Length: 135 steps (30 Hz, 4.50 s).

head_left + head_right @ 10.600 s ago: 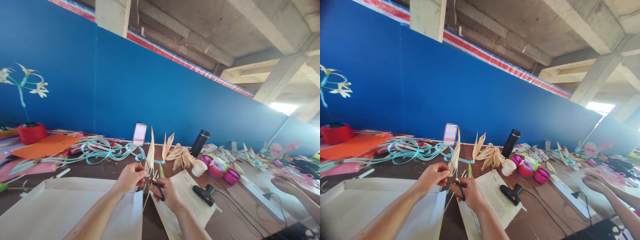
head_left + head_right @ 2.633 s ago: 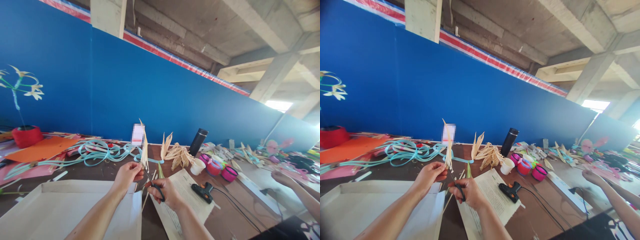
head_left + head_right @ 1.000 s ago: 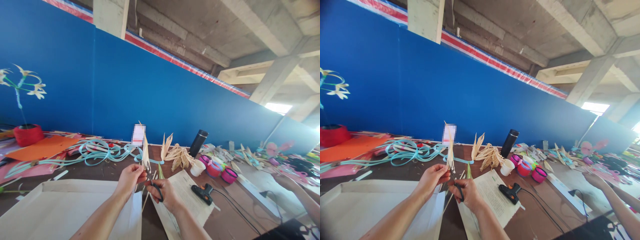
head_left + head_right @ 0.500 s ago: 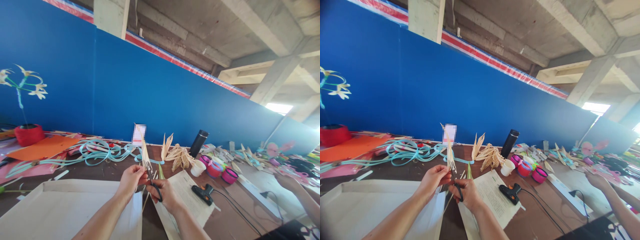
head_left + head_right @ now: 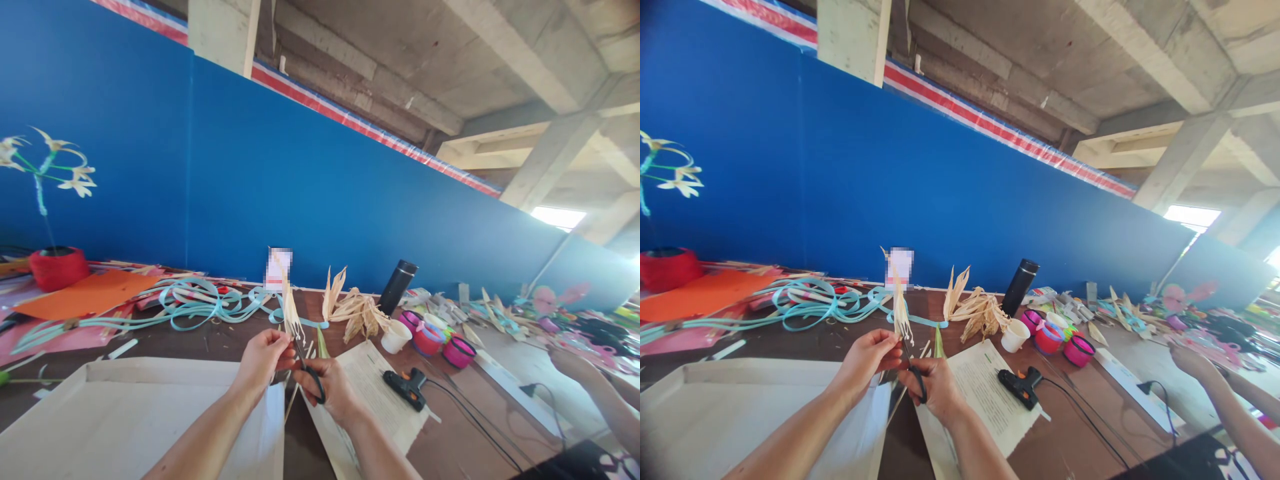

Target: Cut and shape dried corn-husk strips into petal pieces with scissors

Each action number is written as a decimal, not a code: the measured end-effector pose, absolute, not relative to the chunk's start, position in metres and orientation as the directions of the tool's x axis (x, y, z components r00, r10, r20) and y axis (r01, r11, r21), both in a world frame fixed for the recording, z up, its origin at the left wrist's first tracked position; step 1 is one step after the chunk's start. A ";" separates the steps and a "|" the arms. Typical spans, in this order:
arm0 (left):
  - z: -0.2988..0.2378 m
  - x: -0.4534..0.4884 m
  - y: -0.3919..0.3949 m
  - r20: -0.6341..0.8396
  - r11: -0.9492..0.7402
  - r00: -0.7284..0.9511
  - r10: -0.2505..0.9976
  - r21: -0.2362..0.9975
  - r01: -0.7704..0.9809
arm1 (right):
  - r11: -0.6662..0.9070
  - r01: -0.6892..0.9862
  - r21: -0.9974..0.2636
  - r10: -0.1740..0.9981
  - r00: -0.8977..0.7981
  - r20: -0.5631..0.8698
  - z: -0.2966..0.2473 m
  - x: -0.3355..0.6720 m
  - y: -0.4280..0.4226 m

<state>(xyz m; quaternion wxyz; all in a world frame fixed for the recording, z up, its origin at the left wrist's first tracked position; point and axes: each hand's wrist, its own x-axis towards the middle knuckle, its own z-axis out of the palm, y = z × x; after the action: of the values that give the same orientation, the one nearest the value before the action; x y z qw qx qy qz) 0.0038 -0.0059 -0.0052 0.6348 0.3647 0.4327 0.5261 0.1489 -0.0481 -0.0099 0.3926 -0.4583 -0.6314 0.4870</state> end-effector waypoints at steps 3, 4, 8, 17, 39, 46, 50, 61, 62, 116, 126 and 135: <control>-0.004 0.000 -0.005 -0.146 0.159 0.064 0.987 0.939 -0.304 | 0.084 0.196 -0.977 0.959 -0.281 0.026 -0.010 0.149 -0.048; -0.005 -0.001 -0.004 -0.130 0.141 0.055 0.990 0.947 -0.290 | 0.069 0.196 -0.978 0.960 -0.280 0.012 -0.011 0.150 -0.048; -0.007 -0.003 -0.001 -0.089 0.095 0.033 0.995 0.955 -0.281 | 0.025 0.194 -0.981 0.968 -0.249 -0.025 -0.014 0.150 -0.046; -0.005 -0.001 -0.001 -0.123 0.130 0.044 0.992 0.950 -0.285 | 0.043 0.184 -0.982 0.970 -0.244 -0.004 -0.017 0.151 -0.046; -0.002 -0.003 -0.002 -0.121 0.129 0.045 0.992 0.962 -0.243 | 0.082 0.209 -0.975 0.967 -0.255 0.026 -0.015 0.153 -0.047; -0.004 -0.004 -0.001 -0.116 0.124 0.047 0.992 0.959 -0.255 | 0.081 0.195 -0.978 0.969 -0.245 0.032 -0.020 0.153 -0.046; -0.003 -0.003 -0.002 -0.118 0.126 0.047 0.992 0.959 -0.254 | 0.078 0.198 -0.977 0.967 -0.255 0.025 -0.020 0.153 -0.046; -0.006 0.001 -0.005 -0.120 0.135 0.074 0.990 0.961 -0.242 | 0.080 0.193 -0.978 0.970 -0.239 0.032 -0.018 0.151 -0.046; -0.006 0.001 -0.005 -0.123 0.138 0.079 0.989 0.960 -0.242 | 0.085 0.197 -0.977 0.970 -0.239 0.037 -0.017 0.152 -0.046; -0.008 0.001 -0.002 -0.123 0.142 0.076 0.989 0.935 -0.326 | 0.100 0.238 -0.966 0.970 -0.238 0.042 -0.011 0.151 -0.047; -0.007 0.001 -0.003 -0.115 0.130 0.065 0.991 0.939 -0.319 | 0.087 0.235 -0.968 0.977 -0.210 0.037 -0.013 0.149 -0.047; -0.006 0.002 -0.004 -0.116 0.136 0.082 0.990 0.937 -0.321 | 0.089 0.245 -0.965 0.973 -0.228 0.032 -0.012 0.151 -0.047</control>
<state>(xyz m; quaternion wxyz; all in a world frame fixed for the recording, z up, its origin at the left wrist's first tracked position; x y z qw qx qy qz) 0.0023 -0.0044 -0.0061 0.6219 0.3929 0.4257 0.5269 0.1507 -0.0472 -0.0119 0.3881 -0.4852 -0.6276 0.4691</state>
